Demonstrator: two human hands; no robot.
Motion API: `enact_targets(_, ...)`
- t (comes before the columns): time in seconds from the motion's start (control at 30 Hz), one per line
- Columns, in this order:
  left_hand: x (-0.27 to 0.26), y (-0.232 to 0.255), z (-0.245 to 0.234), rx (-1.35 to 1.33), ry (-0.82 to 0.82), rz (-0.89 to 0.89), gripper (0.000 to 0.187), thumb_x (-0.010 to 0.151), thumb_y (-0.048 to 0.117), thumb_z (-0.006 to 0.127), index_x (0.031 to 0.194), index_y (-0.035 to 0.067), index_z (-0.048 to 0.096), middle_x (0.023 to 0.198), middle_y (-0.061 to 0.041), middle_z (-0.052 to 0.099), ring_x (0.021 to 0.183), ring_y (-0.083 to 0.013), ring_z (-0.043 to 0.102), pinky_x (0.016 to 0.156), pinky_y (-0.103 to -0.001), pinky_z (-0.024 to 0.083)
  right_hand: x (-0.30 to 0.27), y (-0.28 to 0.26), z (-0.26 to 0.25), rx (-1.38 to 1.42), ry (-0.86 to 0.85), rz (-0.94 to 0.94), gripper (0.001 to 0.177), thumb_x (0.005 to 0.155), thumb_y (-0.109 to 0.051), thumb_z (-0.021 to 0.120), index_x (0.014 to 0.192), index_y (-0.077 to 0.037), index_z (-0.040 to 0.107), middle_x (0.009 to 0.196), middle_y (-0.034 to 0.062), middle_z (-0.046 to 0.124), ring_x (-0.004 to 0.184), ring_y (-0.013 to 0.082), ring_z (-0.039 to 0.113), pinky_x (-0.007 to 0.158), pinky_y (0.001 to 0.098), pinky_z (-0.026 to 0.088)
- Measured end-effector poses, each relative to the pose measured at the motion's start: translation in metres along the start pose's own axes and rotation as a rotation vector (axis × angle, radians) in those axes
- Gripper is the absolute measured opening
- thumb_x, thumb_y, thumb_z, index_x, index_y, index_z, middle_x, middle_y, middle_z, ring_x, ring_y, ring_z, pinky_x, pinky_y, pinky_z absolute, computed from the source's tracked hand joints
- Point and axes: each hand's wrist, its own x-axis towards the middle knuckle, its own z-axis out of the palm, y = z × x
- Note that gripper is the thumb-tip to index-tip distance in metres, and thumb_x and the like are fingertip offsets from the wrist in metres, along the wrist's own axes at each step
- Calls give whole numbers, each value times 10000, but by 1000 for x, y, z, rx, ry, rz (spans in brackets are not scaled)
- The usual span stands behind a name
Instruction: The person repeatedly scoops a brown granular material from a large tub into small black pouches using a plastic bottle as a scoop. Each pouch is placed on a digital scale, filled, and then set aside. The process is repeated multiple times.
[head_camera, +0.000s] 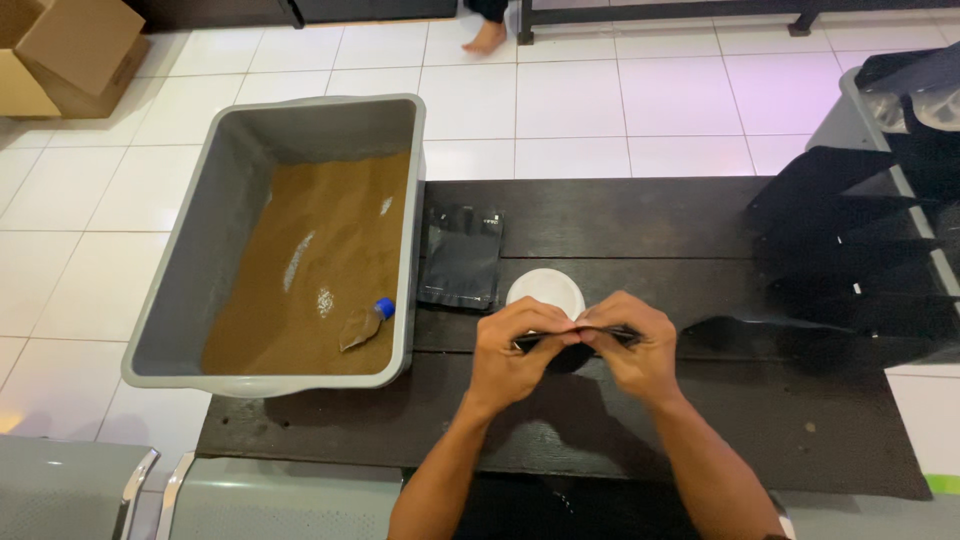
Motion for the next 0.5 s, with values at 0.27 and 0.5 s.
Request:
enact_targets(0.27,1,-14,-8,0,53,-90,94,823,149,829,833,63,793,786,-112,780,745,-253,763,692,-335,572,3,8,-12,-83,-1,47,162,892,-170,778,829,-22,758,719,106,714,620,176,647,586,305,521)
enact_targets(0.5,11,-8,-7,70,-73,-151,319,981,341,638,1053,65,780,996,-169,782,1027,-341,717,844,-395,589,21,2,-24,-136,-17,113,244,952,-260,715,845,-51,781,722,84,714,611,145,588,594,295,494)
